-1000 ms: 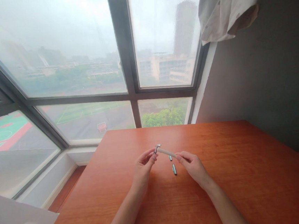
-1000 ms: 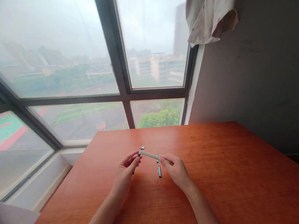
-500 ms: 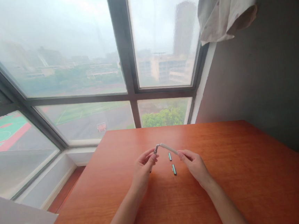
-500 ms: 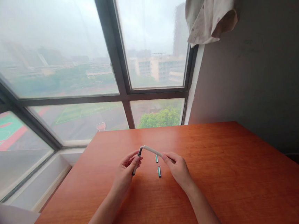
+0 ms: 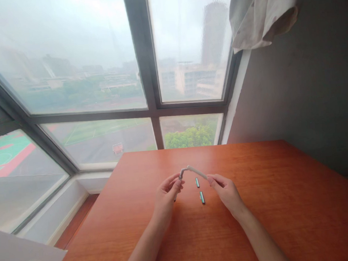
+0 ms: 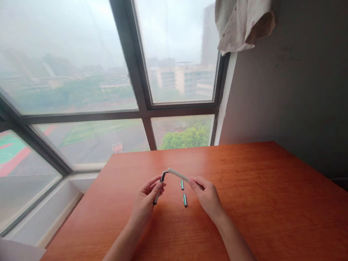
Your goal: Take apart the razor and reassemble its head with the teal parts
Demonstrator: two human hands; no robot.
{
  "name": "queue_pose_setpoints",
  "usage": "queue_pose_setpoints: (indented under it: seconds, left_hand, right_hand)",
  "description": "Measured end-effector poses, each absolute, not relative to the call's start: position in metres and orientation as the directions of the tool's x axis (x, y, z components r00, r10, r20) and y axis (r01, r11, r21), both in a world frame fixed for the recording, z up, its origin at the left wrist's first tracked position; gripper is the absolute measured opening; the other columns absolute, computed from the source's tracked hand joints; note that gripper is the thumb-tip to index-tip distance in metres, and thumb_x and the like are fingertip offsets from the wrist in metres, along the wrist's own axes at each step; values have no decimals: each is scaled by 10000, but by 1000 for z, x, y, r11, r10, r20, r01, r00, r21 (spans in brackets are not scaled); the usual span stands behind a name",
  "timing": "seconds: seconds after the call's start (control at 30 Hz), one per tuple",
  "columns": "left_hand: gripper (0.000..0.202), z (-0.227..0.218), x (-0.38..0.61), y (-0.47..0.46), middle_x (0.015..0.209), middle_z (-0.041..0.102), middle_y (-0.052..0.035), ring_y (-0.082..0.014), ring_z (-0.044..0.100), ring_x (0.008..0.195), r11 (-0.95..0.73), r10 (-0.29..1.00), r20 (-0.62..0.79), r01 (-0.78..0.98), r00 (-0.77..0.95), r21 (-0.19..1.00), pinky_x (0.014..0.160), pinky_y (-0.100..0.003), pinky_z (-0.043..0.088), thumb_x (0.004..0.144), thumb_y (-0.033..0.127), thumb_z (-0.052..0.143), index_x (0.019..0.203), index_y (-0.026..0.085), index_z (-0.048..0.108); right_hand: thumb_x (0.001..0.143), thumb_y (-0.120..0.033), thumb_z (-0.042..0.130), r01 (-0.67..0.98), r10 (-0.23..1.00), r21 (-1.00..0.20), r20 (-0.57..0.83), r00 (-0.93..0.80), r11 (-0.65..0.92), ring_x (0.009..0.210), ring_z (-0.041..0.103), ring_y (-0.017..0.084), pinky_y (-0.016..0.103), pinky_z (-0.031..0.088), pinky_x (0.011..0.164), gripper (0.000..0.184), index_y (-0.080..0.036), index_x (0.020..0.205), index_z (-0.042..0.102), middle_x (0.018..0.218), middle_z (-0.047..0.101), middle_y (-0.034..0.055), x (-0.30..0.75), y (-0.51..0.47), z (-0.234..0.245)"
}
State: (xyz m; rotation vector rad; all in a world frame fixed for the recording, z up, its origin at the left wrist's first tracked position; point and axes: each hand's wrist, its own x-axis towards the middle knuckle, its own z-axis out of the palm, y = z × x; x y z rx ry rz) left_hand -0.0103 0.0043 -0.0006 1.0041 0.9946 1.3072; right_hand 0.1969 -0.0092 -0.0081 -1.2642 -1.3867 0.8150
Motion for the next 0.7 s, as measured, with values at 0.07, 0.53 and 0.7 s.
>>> queue_pose_setpoints:
  seconds: [0.07,0.53,0.7]
  left_hand:
    - [428,-1,-10,4,829,724,-111,-163,606,685,15,1000,-7,-275,28,961,665,-275,464,683,374,746,1040,143,692]
    - [421,1,-8,4,796,724,-97,-156,601,660,16,1000,-12,-285,14,958,640,-265,452,659,376,761,1012,152,707]
    - [413,0,-9,4,807,725,-97,-153,603,672,16,1000,-11,-283,18,959,649,-263,452,670,372,753,1019,157,704]
  right_hand:
    - [829,-521,529,251,966,-944,242,88,213,758,579,206,279,439,674,419,-157,897,724,774,669,49,197,-9,-8]
    - [826,-507,540,262,967,-943,237,96,205,795,596,220,296,455,693,395,-173,915,731,824,693,57,198,-9,-10]
    - [827,-494,546,261,967,-944,236,98,204,782,594,211,282,442,678,376,-178,912,731,822,690,46,198,-9,-10]
